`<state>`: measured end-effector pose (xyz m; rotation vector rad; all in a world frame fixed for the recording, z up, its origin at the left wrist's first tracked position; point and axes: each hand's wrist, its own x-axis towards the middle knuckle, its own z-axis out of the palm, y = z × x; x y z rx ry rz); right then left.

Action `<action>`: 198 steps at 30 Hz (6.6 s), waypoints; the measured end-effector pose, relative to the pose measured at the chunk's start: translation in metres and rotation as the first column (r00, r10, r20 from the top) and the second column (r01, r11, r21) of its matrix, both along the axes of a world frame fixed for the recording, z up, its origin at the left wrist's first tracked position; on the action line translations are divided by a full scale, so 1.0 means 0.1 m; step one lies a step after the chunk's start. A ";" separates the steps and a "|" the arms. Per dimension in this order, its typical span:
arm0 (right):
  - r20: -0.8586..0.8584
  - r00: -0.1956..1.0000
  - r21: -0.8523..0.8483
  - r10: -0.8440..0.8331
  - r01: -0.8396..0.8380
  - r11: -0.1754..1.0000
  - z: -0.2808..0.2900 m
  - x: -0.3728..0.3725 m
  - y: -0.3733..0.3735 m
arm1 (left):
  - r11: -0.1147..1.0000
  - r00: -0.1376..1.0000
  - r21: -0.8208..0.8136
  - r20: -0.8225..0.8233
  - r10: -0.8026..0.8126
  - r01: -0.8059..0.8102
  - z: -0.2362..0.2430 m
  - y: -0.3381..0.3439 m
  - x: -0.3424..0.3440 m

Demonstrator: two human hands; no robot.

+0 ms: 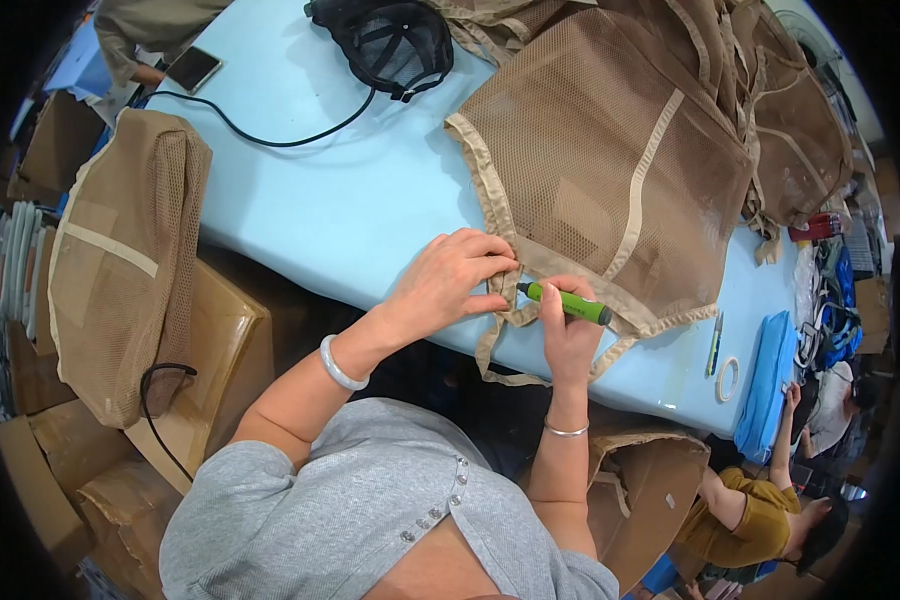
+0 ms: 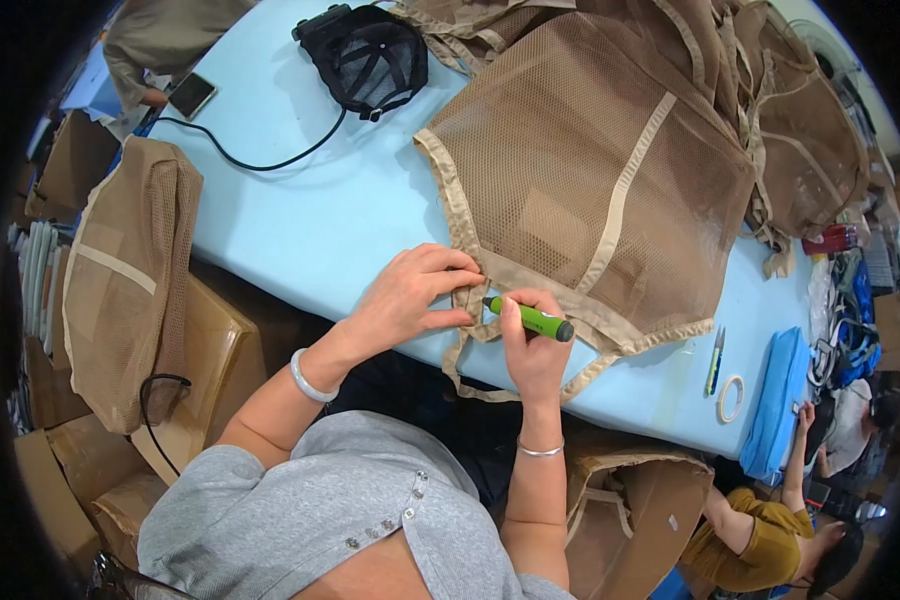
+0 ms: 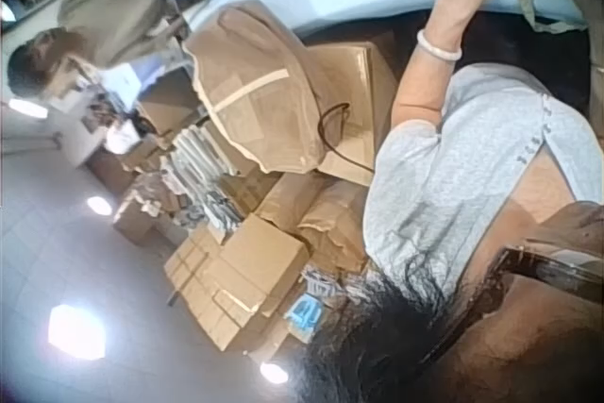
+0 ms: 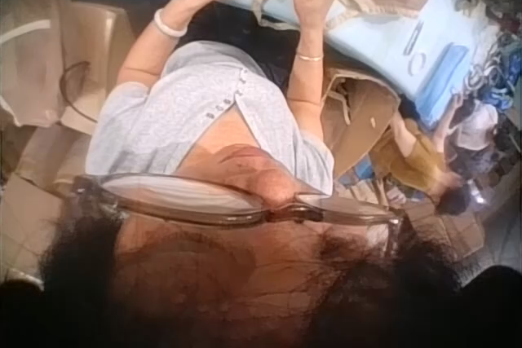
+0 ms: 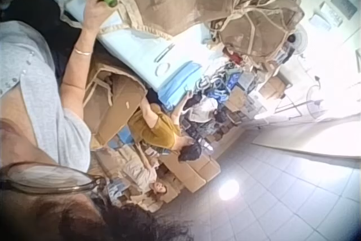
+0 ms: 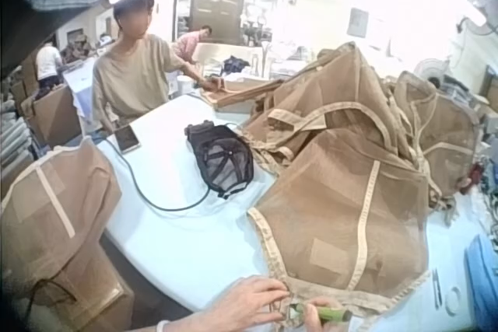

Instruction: Marking and trimming loose threads or excess material from mesh bags at a workshop station.

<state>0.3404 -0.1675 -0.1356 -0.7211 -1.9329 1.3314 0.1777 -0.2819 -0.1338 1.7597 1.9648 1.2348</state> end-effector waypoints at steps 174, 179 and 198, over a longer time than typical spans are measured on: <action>0.314 0.467 0.839 -0.826 0.271 0.472 -0.27 2.41 2.06 | 0.981 0.935 0.059 0.319 0.157 -0.185 0.04 -0.07 -0.02; 0.366 0.405 0.876 -0.838 0.153 0.457 -0.21 2.24 1.97 | 0.973 0.924 0.057 0.331 0.193 -0.224 0.01 -0.20 -0.08; -0.032 0.939 0.323 -0.343 0.335 0.885 0.17 1.32 0.80 | 0.967 0.967 0.011 0.011 0.256 -0.256 0.14 0.08 -0.72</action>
